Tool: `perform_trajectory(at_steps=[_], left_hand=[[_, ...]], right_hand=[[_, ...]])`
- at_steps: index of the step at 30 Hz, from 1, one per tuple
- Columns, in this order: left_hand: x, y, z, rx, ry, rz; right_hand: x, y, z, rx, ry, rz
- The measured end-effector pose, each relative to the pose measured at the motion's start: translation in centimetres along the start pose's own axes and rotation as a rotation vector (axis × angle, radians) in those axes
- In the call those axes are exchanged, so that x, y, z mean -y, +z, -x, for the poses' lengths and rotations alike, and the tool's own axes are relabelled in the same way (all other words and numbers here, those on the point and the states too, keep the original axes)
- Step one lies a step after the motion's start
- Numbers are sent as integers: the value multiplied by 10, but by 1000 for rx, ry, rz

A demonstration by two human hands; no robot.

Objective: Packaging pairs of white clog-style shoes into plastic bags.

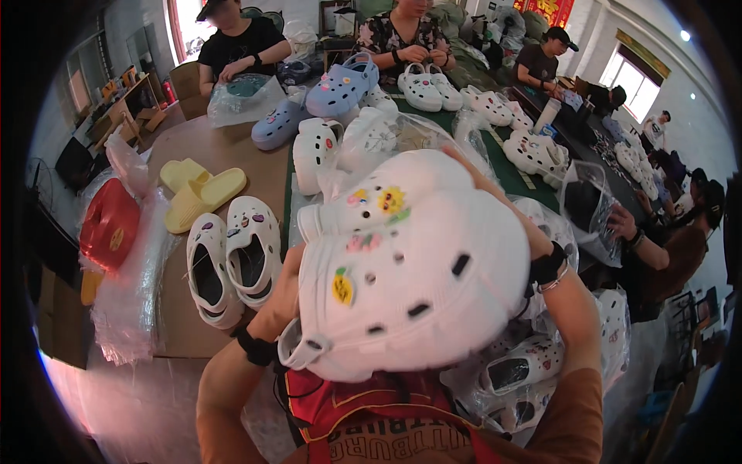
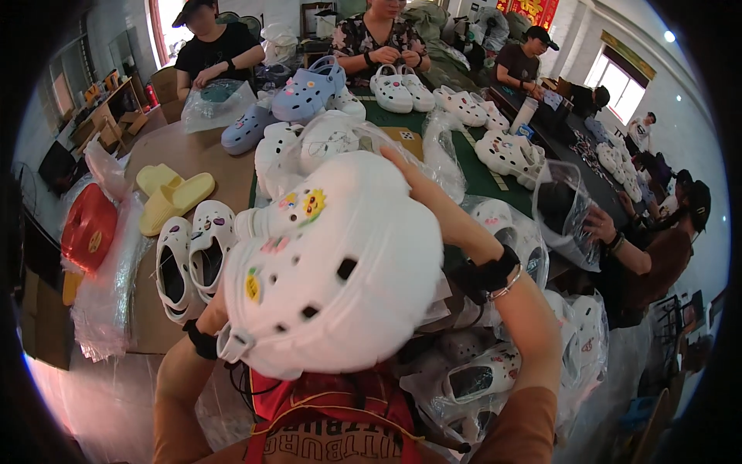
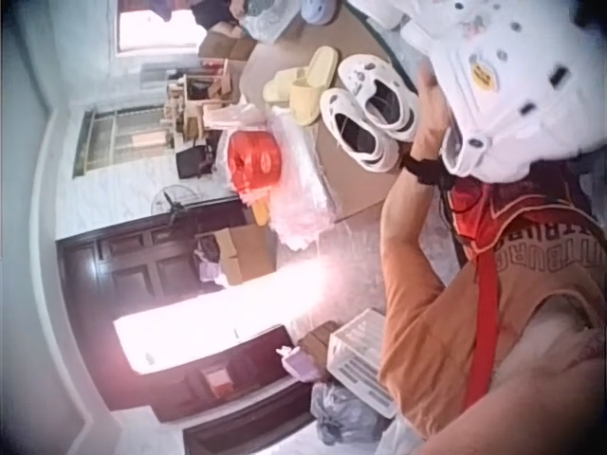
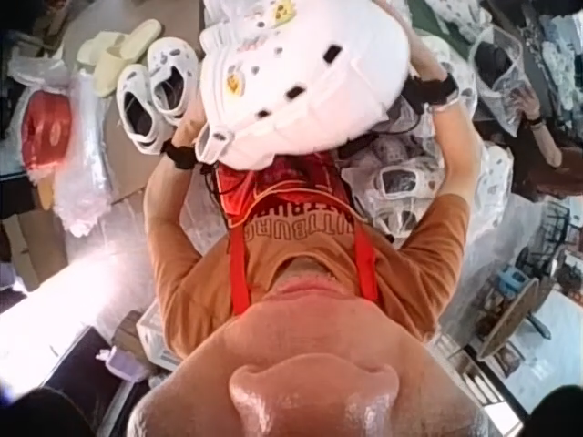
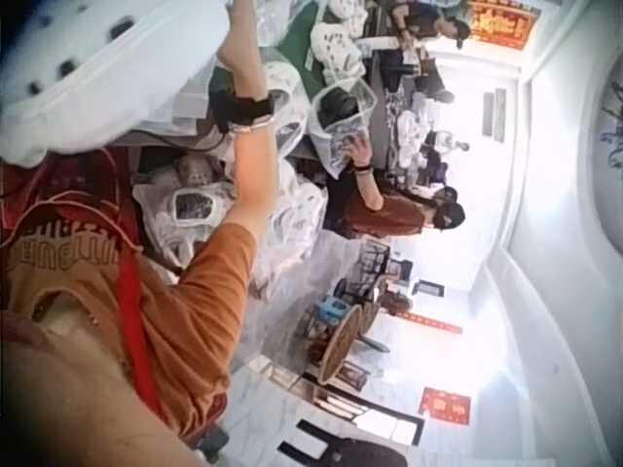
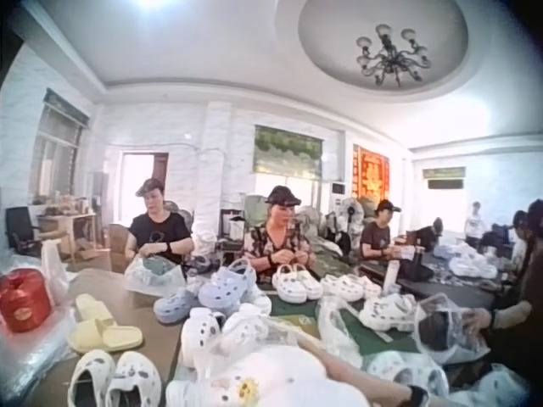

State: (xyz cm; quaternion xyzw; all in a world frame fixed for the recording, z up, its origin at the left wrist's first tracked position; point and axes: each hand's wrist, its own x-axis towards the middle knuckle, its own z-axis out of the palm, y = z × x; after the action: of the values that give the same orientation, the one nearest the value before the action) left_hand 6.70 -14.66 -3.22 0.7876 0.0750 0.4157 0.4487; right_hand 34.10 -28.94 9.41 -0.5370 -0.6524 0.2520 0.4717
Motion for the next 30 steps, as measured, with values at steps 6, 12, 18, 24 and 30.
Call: perform_trajectory(at_steps=[6,12,18,24,30], left_hand=[[-22,15,-35,-30,-495,460],[-23,17,-42,-61,-404,-89],[-18,19,-38,-94,-444,-164],[-10,25,-42,-133,-455,-251],[-15,24,-38,-58,-487,-335]], right_hand=[[0,4,26,7,115,195],[0,9,29,-20,-30,493],[-3,13,36,-41,-37,547],[-3,40,46,-218,-22,751],[-1,55,58,-199,27,759]])
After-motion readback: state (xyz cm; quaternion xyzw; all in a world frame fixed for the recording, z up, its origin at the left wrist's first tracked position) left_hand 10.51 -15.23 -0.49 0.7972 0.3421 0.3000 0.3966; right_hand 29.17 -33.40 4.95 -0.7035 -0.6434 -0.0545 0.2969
